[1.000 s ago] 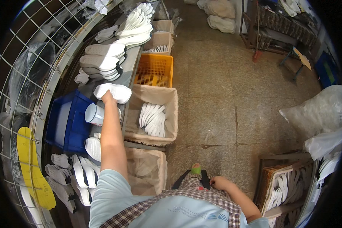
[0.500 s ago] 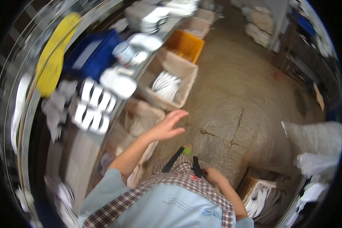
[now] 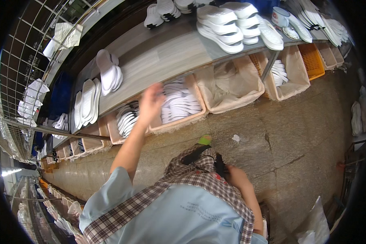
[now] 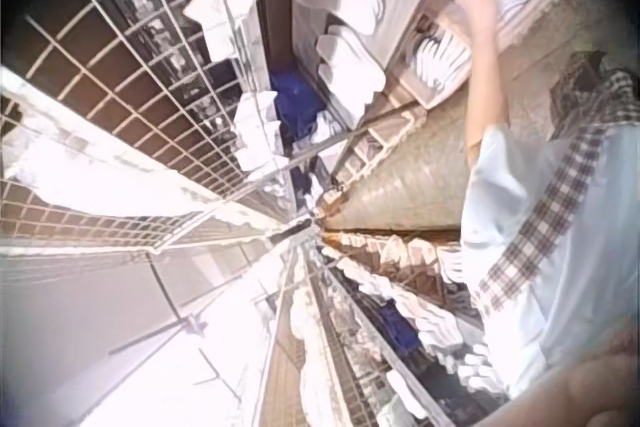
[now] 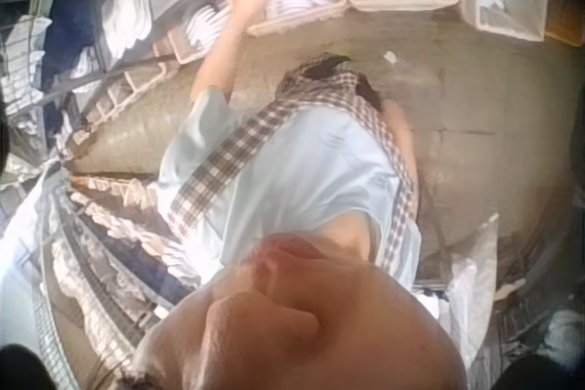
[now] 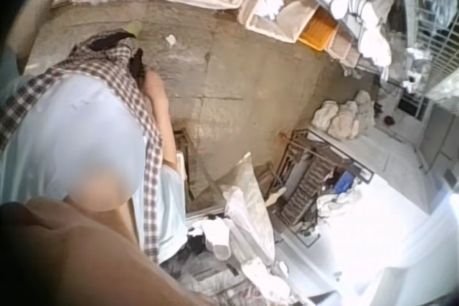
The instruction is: The person picks up gray and white slippers from a shelf, wipes them with a cloth, and places them into a large sack. The person also uses a small red tool to scrape the sole of a white slipper before placing it in the sack.
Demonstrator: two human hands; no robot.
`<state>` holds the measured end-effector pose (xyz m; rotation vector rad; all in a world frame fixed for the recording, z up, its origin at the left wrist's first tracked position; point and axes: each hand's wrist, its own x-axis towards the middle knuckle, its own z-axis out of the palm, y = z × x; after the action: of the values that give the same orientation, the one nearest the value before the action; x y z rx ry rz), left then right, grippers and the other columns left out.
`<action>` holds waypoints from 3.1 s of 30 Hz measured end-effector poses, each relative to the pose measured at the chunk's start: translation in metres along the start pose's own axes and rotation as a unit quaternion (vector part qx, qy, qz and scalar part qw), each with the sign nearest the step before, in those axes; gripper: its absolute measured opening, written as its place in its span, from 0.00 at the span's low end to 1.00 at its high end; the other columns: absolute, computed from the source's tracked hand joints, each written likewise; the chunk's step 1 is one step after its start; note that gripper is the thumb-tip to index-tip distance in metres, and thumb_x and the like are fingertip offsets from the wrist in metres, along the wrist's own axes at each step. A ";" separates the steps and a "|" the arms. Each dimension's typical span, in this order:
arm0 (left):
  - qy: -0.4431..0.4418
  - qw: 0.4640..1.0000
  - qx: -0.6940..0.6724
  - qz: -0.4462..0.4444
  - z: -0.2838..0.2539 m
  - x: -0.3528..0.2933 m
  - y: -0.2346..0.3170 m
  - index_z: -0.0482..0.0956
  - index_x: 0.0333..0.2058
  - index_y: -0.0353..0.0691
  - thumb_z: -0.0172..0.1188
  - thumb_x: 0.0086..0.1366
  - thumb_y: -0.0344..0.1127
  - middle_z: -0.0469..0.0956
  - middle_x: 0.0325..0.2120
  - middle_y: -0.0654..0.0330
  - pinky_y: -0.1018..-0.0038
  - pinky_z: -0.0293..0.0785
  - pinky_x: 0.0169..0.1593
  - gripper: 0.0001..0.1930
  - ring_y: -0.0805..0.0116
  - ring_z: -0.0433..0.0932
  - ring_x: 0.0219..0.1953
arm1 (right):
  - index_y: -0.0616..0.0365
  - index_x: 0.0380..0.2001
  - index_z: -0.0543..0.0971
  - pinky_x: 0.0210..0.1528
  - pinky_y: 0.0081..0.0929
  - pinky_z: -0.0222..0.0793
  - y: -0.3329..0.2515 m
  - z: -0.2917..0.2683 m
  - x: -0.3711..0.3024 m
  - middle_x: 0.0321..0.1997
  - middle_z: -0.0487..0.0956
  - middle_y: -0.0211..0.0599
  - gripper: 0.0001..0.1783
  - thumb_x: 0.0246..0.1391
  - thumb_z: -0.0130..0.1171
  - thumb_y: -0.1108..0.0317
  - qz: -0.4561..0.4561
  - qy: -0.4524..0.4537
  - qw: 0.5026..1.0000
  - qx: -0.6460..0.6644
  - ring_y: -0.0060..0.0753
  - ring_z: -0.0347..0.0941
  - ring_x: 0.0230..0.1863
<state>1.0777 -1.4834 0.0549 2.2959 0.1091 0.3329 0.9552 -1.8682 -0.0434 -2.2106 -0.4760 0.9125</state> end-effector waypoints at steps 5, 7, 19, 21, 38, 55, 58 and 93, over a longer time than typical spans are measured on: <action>0.433 0.886 -0.050 -0.157 -0.137 0.025 -0.126 0.54 0.57 0.33 0.60 0.56 0.35 0.56 0.56 0.48 0.66 0.62 0.55 0.33 0.57 0.62 0.53 | 0.58 0.41 0.75 0.40 0.39 0.69 -0.025 0.002 0.018 0.38 0.77 0.49 0.17 0.45 0.57 0.67 0.048 0.041 0.998 0.021 0.49 0.74 0.40; 0.454 0.854 -0.118 -0.225 -0.175 0.041 -0.165 0.51 0.58 0.31 0.62 0.55 0.39 0.54 0.57 0.47 0.62 0.62 0.53 0.38 0.55 0.61 0.53 | 0.59 0.41 0.75 0.40 0.39 0.69 -0.039 0.002 0.035 0.37 0.77 0.49 0.17 0.46 0.57 0.67 0.056 0.048 0.997 0.018 0.49 0.74 0.39; 0.134 0.780 -0.481 -0.378 -0.210 0.084 -0.229 0.63 0.49 0.47 0.62 0.57 0.38 0.69 0.46 0.61 0.58 0.70 0.43 0.23 0.61 0.70 0.45 | 0.58 0.41 0.74 0.39 0.32 0.70 -0.228 0.016 0.242 0.37 0.77 0.46 0.14 0.52 0.55 0.65 -0.154 0.092 0.979 0.103 0.41 0.74 0.39; 0.111 0.782 -0.482 -0.379 -0.200 0.063 -0.208 0.67 0.46 0.43 0.58 0.59 0.40 0.75 0.35 0.61 0.71 0.72 0.27 0.18 0.65 0.74 0.33 | 0.60 0.45 0.72 0.44 0.29 0.68 -0.262 0.025 0.270 0.42 0.77 0.42 0.19 0.56 0.52 0.58 -0.124 0.068 0.939 0.314 0.36 0.74 0.43; -0.252 0.779 -0.562 -0.120 -0.085 0.022 -0.038 0.53 0.58 0.31 0.44 0.67 0.40 0.63 0.54 0.49 0.63 0.68 0.53 0.26 0.54 0.67 0.53 | 0.62 0.62 0.51 0.60 0.29 0.55 -0.308 0.014 0.134 0.59 0.62 0.41 0.42 0.49 0.60 0.63 -0.240 0.210 0.664 0.676 0.30 0.59 0.59; -0.512 0.450 -0.639 -0.357 0.002 -0.098 0.067 0.66 0.52 0.33 0.41 0.66 0.49 0.72 0.47 0.50 0.61 0.71 0.51 0.26 0.55 0.73 0.48 | 0.63 0.50 0.64 0.51 0.30 0.67 -0.251 0.050 -0.023 0.47 0.72 0.44 0.30 0.47 0.58 0.58 -0.146 0.351 0.594 0.709 0.33 0.70 0.48; -0.526 0.432 -0.647 -0.345 0.008 -0.106 0.070 0.66 0.52 0.33 0.41 0.66 0.48 0.72 0.47 0.50 0.61 0.72 0.51 0.25 0.55 0.73 0.48 | 0.63 0.51 0.63 0.50 0.29 0.69 -0.243 0.053 -0.031 0.46 0.72 0.45 0.30 0.48 0.58 0.57 -0.159 0.351 0.607 0.695 0.32 0.71 0.48; -0.513 0.632 -0.575 -0.077 0.011 -0.095 0.086 0.57 0.57 0.32 0.49 0.64 0.39 0.65 0.53 0.51 0.65 0.71 0.51 0.26 0.59 0.70 0.52 | 0.67 0.61 0.50 0.64 0.33 0.47 -0.225 0.071 -0.053 0.62 0.55 0.52 0.44 0.47 0.60 0.61 -0.186 0.415 0.734 0.504 0.41 0.51 0.64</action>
<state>0.9874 -1.5668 0.0912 0.8742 -0.3906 -0.8309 0.8520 -1.7086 0.1060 -1.1968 0.0576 -0.1425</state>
